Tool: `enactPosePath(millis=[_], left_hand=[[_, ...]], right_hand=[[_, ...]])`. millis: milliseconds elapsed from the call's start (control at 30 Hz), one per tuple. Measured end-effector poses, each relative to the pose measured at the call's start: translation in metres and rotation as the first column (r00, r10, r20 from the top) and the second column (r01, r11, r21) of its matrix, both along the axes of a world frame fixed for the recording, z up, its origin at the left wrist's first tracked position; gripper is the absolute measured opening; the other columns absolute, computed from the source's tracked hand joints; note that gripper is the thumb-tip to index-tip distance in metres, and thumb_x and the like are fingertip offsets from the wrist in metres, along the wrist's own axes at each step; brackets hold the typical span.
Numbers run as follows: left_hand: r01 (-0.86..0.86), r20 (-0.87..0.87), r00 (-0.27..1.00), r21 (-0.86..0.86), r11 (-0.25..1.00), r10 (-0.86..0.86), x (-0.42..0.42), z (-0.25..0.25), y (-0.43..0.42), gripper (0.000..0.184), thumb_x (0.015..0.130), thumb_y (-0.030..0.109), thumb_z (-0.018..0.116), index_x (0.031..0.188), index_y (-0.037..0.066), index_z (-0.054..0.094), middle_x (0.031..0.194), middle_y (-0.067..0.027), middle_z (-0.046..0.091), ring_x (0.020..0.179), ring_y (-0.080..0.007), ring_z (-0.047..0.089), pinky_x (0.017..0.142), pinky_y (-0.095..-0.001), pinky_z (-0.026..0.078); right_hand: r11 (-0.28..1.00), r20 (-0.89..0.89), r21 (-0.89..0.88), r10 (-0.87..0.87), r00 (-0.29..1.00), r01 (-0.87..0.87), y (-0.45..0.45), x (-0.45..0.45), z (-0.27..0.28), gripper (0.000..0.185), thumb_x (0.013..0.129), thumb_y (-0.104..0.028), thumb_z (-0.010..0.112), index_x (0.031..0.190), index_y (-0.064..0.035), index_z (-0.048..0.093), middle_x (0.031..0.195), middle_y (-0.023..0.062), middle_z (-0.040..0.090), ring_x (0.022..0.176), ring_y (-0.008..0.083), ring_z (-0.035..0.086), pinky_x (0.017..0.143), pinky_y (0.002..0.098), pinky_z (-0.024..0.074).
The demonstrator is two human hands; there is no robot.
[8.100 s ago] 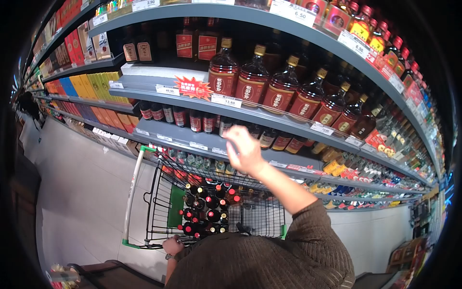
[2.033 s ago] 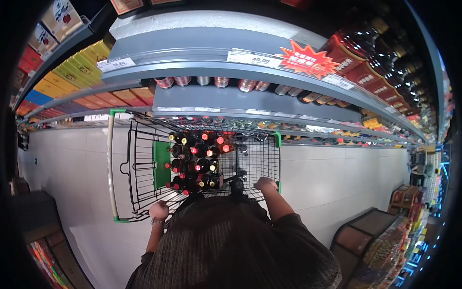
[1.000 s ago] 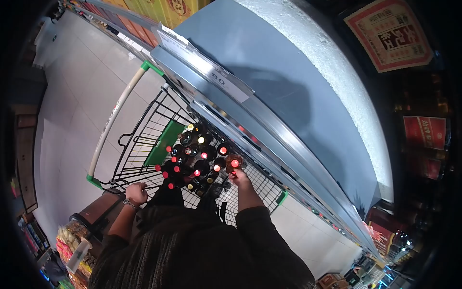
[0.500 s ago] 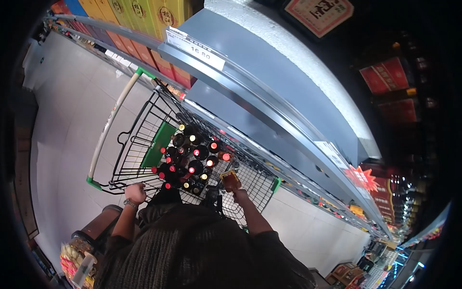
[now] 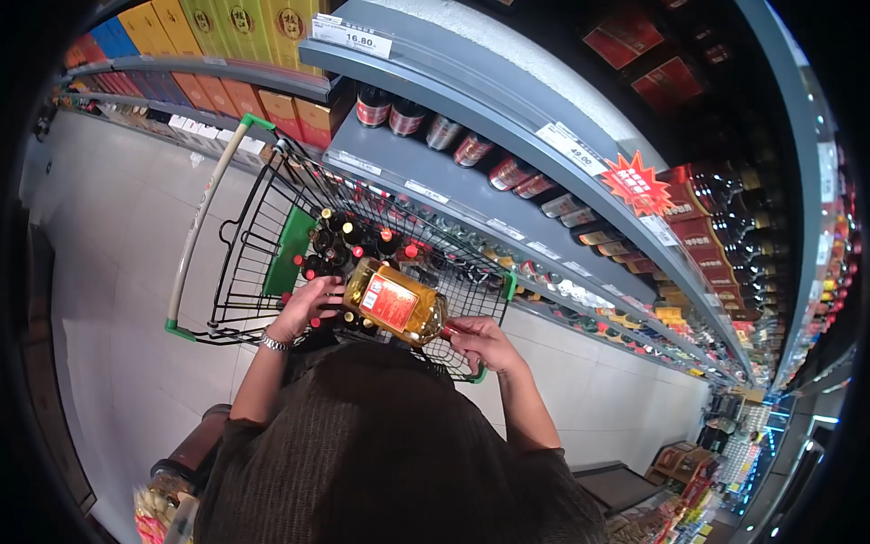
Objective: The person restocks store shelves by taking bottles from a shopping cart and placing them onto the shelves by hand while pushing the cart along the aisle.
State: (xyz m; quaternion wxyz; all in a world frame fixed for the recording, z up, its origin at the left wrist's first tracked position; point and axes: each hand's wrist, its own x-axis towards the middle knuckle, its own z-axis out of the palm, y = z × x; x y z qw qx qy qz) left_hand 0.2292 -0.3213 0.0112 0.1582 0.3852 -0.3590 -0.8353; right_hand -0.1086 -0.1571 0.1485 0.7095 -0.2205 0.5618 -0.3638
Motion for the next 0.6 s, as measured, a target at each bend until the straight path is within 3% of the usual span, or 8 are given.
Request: enactPosePath(millis=[67,167,267,400,467,533,567,600], left_hand=[[0.018,-0.387,0.921,0.12,0.993,0.03,-0.017,0.029,0.008,0.055,0.103,0.046,0.039,0.139,0.004,0.042,0.136,-0.0099,0.053,0.119,-0.0206,0.056,0.099,-0.0412,0.049],[0.007,-0.627,0.775,0.142,0.99,0.084,-0.024,0.076,0.026,0.056,0.102,0.043,0.043,0.14,0.002,0.038,0.138,-0.0126,0.05,0.122,-0.0219,0.055,0.104,-0.0385,0.046],[-0.05,-0.519,0.854,-0.124,0.991,-0.021,-0.015,0.106,0.04,0.058,0.092,0.024,0.065,0.137,-0.001,0.039,0.132,-0.0129,0.054,0.119,-0.0207,0.057,0.101,-0.0366,0.047],[-0.023,-0.607,0.78,0.209,0.978,0.149,-0.001,0.104,0.062,0.051,0.095,0.023,0.055,0.135,-0.004,0.04,0.121,-0.0199,0.06,0.101,-0.0275,0.068,0.072,-0.0387,0.063],[-0.011,-0.594,0.764,0.379,0.925,0.253,0.003,0.094,0.071,0.051,0.096,0.03,0.049,0.133,-0.004,0.043,0.115,-0.0229,0.063,0.089,-0.0301,0.07,0.059,-0.0377,0.064],[0.058,-0.593,0.75,0.5,0.864,0.293,0.006,0.09,0.075,0.058,0.097,0.041,0.045,0.135,-0.003,0.043,0.115,-0.0227,0.064,0.086,-0.0329,0.07,0.059,-0.0336,0.063],[0.083,-0.582,0.762,0.523,0.848,0.285,0.006,0.091,0.078,0.061,0.096,0.044,0.044,0.137,-0.001,0.041,0.117,-0.0225,0.063,0.085,-0.0345,0.07,0.059,-0.0327,0.062],[0.104,-0.572,0.771,0.545,0.832,0.278,0.004,0.102,0.08,0.064,0.096,0.047,0.044,0.14,0.0,0.039,0.119,-0.0222,0.062,0.084,-0.0361,0.07,0.058,-0.0318,0.062]], right_hand=[[0.997,0.007,-0.08,0.018,1.0,-0.017,-0.001,0.007,0.028,0.045,0.084,-0.013,0.068,0.12,0.0122,0.058,0.069,0.006,0.059,0.039,0.0087,0.051,0.033,0.0207,0.0416],[0.983,0.018,-0.186,0.01,1.0,-0.007,-0.003,0.02,0.052,0.05,0.081,-0.014,0.07,0.12,0.0154,0.056,0.071,0.01,0.063,0.038,0.0098,0.053,0.032,0.0212,0.0414],[0.94,0.053,-0.324,-0.093,0.994,0.105,-0.004,0.038,0.059,0.052,0.08,-0.02,0.071,0.118,0.0137,0.058,0.072,0.0099,0.064,0.039,0.0085,0.05,0.032,0.0211,0.0419],[0.787,0.246,-0.541,-0.188,0.951,0.296,0.0,0.076,0.054,0.062,0.077,-0.025,0.076,0.124,0.0094,0.054,0.083,0.0084,0.066,0.057,0.0069,0.055,0.048,0.0227,0.0503],[0.755,-0.003,-0.638,-0.198,0.98,0.15,0.007,0.1,0.057,0.057,0.08,-0.025,0.077,0.126,0.002,0.057,0.106,0.0057,0.066,0.075,0.0078,0.06,0.069,0.0262,0.0508],[0.643,-0.297,-0.764,-0.274,0.915,-0.056,-0.001,0.124,0.067,0.059,0.077,-0.026,0.079,0.126,-0.0006,0.058,0.109,0.0047,0.064,0.087,0.0122,0.059,0.081,0.0315,0.0472],[0.528,-0.521,-0.788,-0.296,0.801,-0.318,-0.007,0.122,0.066,0.062,0.078,-0.035,0.077,0.125,-0.0011,0.057,0.124,0.0088,0.059,0.107,0.0199,0.056,0.102,0.0392,0.0357],[0.51,-0.597,-0.757,-0.286,0.75,-0.408,-0.009,0.124,0.068,0.064,0.079,-0.04,0.076,0.126,-0.001,0.057,0.127,0.0131,0.052,0.115,0.0259,0.048,0.108,0.0433,0.0275]])
